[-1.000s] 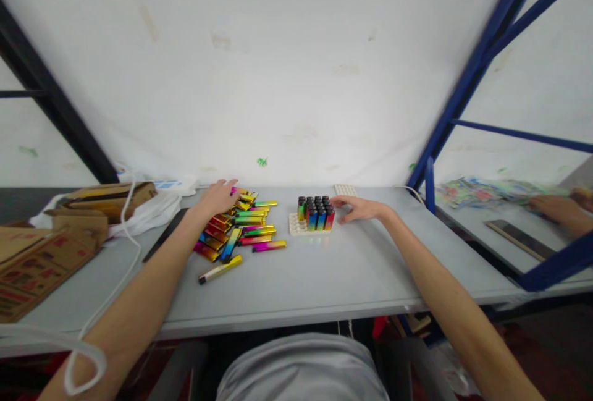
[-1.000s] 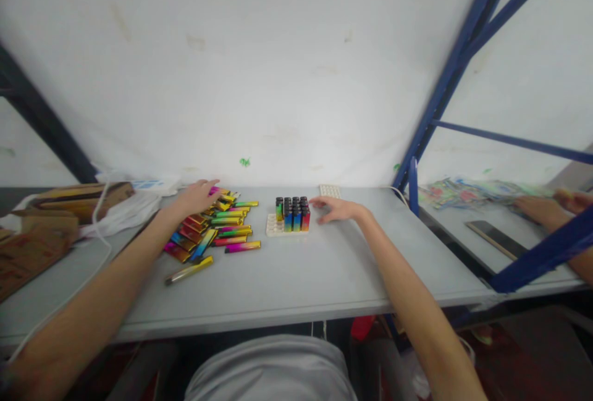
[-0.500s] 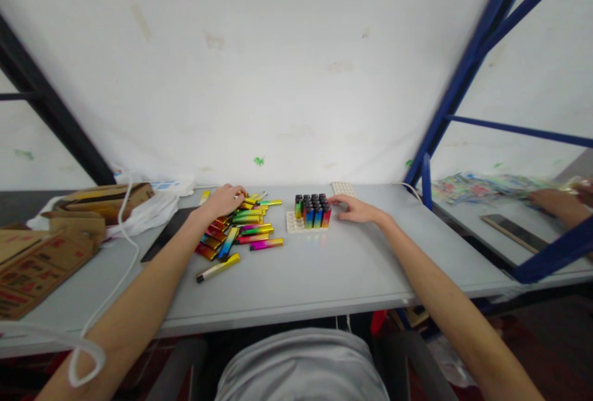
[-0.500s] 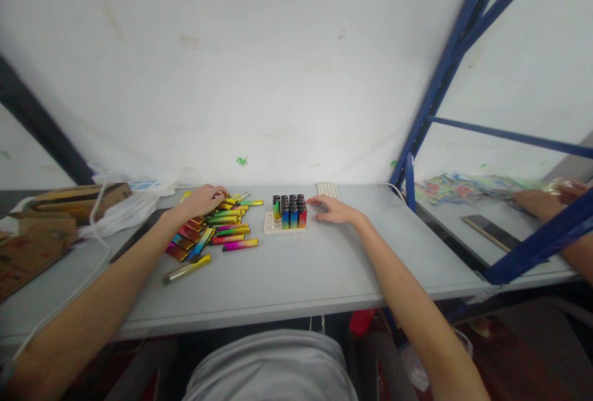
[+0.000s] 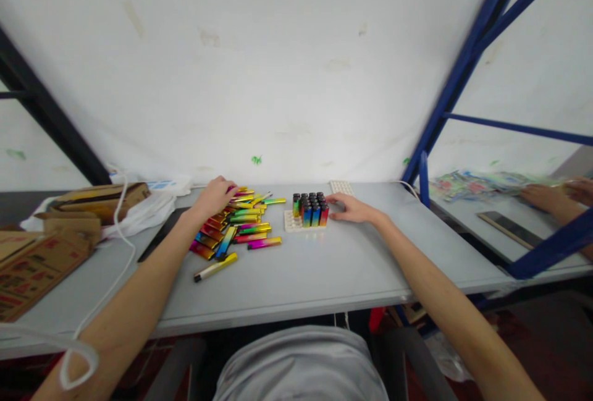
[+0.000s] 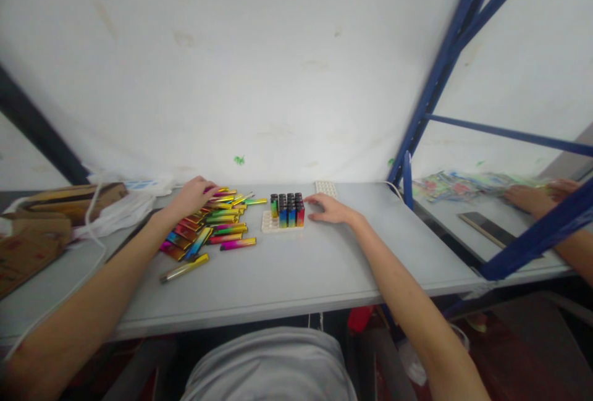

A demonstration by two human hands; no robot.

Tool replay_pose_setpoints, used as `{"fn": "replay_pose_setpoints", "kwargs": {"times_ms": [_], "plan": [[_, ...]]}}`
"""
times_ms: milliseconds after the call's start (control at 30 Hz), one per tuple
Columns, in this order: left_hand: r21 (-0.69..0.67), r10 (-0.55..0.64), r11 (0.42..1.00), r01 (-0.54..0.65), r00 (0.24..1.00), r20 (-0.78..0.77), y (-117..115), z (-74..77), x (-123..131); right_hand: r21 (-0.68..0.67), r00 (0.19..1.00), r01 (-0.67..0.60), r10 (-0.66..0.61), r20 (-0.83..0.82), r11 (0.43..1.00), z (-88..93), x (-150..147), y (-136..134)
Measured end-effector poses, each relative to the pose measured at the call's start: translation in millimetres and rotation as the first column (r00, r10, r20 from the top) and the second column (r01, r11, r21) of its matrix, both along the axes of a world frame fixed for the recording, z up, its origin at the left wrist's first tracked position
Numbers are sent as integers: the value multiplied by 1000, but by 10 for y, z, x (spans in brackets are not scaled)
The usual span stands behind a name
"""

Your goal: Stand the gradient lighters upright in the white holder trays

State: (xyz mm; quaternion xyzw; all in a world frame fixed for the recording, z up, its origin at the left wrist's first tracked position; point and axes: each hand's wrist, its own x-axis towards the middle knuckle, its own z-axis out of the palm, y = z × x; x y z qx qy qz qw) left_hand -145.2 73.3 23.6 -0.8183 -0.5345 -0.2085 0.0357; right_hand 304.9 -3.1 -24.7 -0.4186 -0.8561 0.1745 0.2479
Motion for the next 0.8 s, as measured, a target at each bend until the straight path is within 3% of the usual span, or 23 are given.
{"fn": "replay_pose_setpoints", "kwargs": {"times_ms": [100, 233, 300, 400, 500, 567, 667, 800], "plan": [[70, 8, 997, -19, 987, 158, -127, 100, 84, -3, 1000, -17, 17, 21, 1000, 23, -8, -8], [31, 1, 999, -16, 905, 426, -334, 240, 266, -21, 999, -1, 2, 41, 1000, 34, -24, -15], [-27, -31, 998, 59, 801, 598, -402, 254, 369, -25, 999, 14, -12, 48, 1000, 44, -39, -30], [-107, -5, 981, 159, 579, 815, -453, 208, 526, -3, 997, 8, -7, 75, 1000, 66, -65, -62], [-165, 60, 955, 248, 383, 922, -518, 158, 677, 30, 995, -15, 12, 98, 999, 77, -86, -87], [-201, 85, 901, 384, 298, 951, -603, 148, 769, 46, 994, -21, 16, 107, 999, 70, -92, -94], [-246, 81, 780, 575, 298, 951, -764, 141, 894, 61, 992, -20, 13, 126, 998, 52, -96, -95], [-328, 119, 687, 648, 346, 931, -894, 99, 1030, 61, 989, -14, 5, 147, 998, 50, -101, -100]]}}
